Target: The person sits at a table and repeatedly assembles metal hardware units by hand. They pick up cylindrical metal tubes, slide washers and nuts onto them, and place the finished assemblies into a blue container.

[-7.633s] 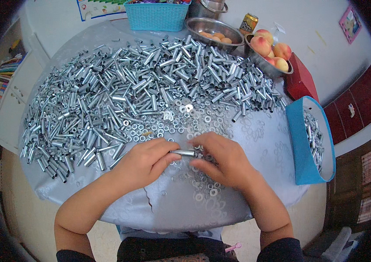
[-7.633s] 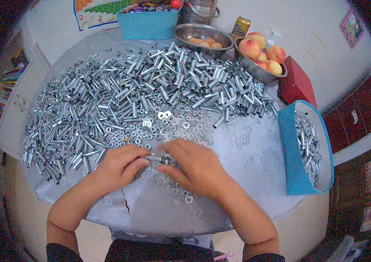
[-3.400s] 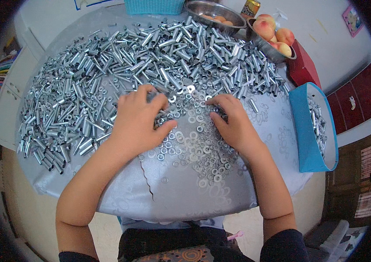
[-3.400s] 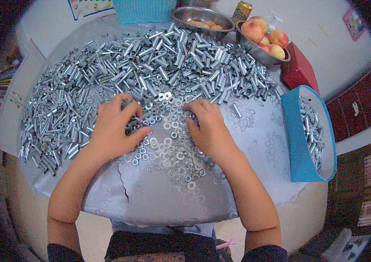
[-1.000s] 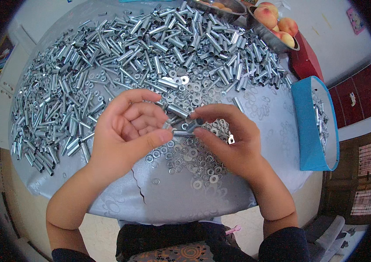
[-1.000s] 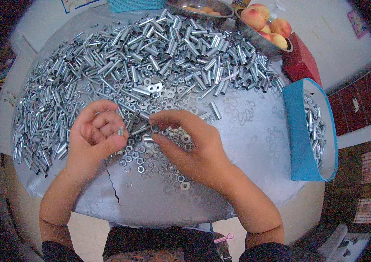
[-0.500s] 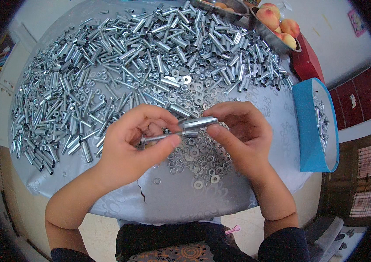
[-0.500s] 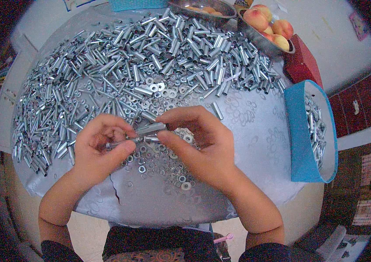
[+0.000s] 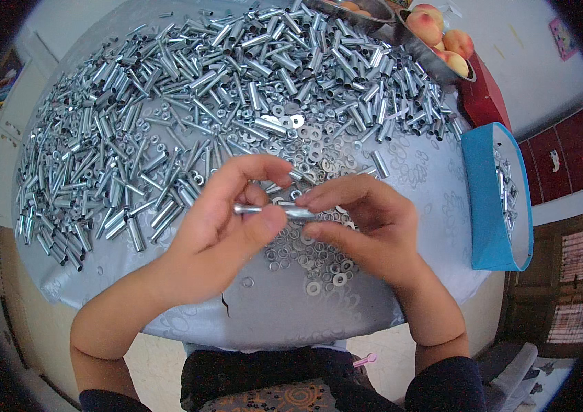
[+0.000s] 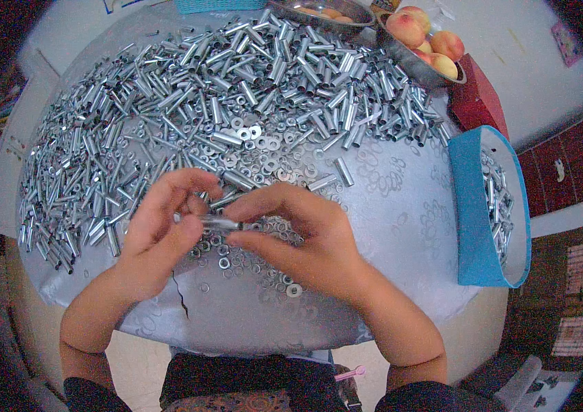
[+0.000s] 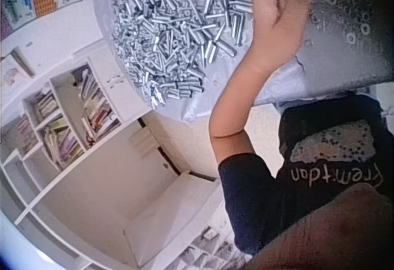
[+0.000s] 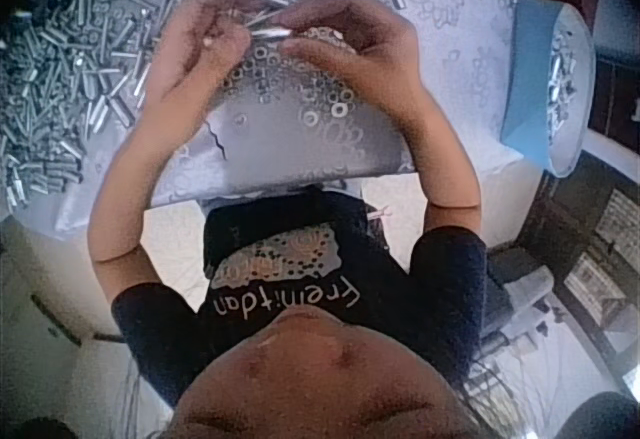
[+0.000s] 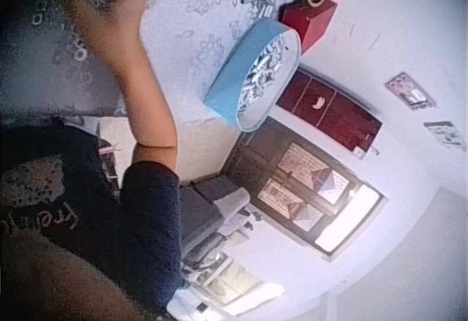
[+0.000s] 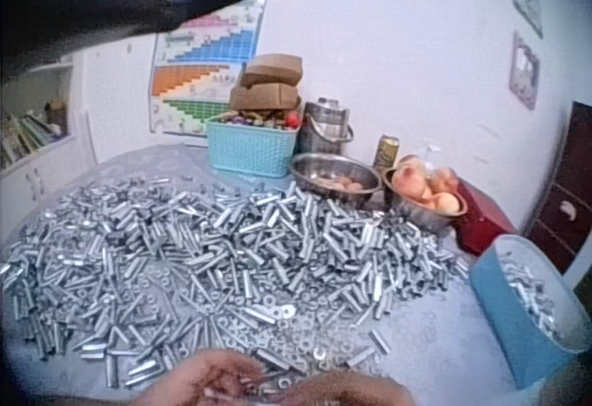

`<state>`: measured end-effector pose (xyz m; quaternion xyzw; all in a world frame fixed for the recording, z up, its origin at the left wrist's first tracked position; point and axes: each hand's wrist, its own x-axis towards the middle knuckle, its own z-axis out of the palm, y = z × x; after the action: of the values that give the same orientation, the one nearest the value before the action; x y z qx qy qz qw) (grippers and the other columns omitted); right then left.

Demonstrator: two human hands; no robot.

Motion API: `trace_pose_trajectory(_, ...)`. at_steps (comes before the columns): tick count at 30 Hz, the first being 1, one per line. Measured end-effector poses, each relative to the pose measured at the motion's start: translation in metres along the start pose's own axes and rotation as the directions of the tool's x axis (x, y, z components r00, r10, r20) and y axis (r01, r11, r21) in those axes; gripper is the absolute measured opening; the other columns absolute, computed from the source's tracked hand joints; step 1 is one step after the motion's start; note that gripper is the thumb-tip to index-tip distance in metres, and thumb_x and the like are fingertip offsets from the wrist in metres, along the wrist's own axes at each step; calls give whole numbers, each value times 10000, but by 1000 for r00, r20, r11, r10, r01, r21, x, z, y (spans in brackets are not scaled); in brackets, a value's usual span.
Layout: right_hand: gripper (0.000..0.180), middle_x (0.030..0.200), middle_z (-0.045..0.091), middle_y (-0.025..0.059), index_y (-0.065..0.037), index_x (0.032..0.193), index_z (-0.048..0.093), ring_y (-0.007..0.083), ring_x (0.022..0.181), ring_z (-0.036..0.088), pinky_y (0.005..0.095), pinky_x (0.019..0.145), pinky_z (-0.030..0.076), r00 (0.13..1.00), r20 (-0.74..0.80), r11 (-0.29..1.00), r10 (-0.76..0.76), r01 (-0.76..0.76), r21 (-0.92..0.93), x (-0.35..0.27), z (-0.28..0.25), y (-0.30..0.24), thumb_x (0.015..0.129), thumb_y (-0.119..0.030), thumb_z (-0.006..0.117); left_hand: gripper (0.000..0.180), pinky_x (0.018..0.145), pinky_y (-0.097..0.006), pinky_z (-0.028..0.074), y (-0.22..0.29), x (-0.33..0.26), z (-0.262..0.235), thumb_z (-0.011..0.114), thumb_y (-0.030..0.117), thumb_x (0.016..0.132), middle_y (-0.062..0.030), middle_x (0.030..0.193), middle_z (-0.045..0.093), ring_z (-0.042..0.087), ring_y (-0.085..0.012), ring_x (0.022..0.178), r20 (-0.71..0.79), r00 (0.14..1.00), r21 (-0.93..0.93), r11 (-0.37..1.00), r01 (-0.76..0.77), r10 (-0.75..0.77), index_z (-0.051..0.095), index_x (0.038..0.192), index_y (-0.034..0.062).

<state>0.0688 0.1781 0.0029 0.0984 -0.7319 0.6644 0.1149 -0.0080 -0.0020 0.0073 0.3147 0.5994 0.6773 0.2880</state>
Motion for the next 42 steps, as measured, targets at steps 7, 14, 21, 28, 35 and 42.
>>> trace_pose_trajectory(7, 208, 909, 627, 87, -36, 896, 609, 189, 839, 608, 288, 746, 473, 993, 75, 945, -94, 113, -306, -1, 7, 0, 704, -37, 688, 430, 895, -282, 346, -6, -3, 8, 515, 185, 857, -77, 1121, 458, 445, -151, 997, 91, 995, -61, 998, 35, -29, 360, 1221, 17)
trace_pose_trajectory(14, 233, 929, 606, 98, -60, 914, 611, 257, 851, 578, 328, 735, 456, 986, 124, 873, -114, 159, -461, 7, 3, -14, 694, -81, 684, 268, 821, -229, 382, -14, 4, 0, 468, 68, 876, -59, 1035, 500, 460, -97, 965, 7, 1000, -29, 1000, 9, -8, 432, 1133, 2)
trace_pose_trajectory(21, 201, 802, 579, 83, -60, 822, 615, 262, 752, 552, 361, 649, 429, 958, 287, 651, -9, 223, -726, 7, -31, -19, 651, -119, 701, 240, 841, -230, 363, -7, 6, -7, 465, 60, 874, -42, 976, 527, 479, -96, 916, -53, 985, -97, 982, 160, -166, 448, 1106, 2)
trace_pose_trajectory(28, 236, 812, 581, 67, -72, 849, 634, 254, 763, 547, 347, 692, 427, 926, 350, 591, 140, 206, -780, 5, -30, -9, 645, -159, 717, 240, 851, -233, 363, -15, 8, -6, 468, 49, 867, -64, 990, 531, 482, -106, 958, 20, 993, -76, 990, 115, -114, 444, 1101, 2)
trace_pose_trajectory(35, 235, 815, 593, 62, -77, 833, 645, 234, 798, 567, 330, 690, 451, 956, 292, 633, -8, 231, -739, 8, -25, -8, 619, -113, 735, 259, 693, -199, 354, -16, 7, -5, 482, 84, 868, -34, 953, 508, 436, -64, 789, 29, 995, -56, 994, 98, -97, 434, 1116, 27)
trace_pose_trajectory(42, 275, 854, 600, 71, -66, 883, 624, 246, 806, 583, 330, 688, 463, 971, 169, 794, -170, 237, -560, 4, -11, -12, 638, -114, 739, 290, 832, -234, 354, -11, 3, 1, 474, 67, 873, -43, 992, 473, 442, -100, 942, 60, 996, -117, 990, 79, -72, 410, 1149, 9)
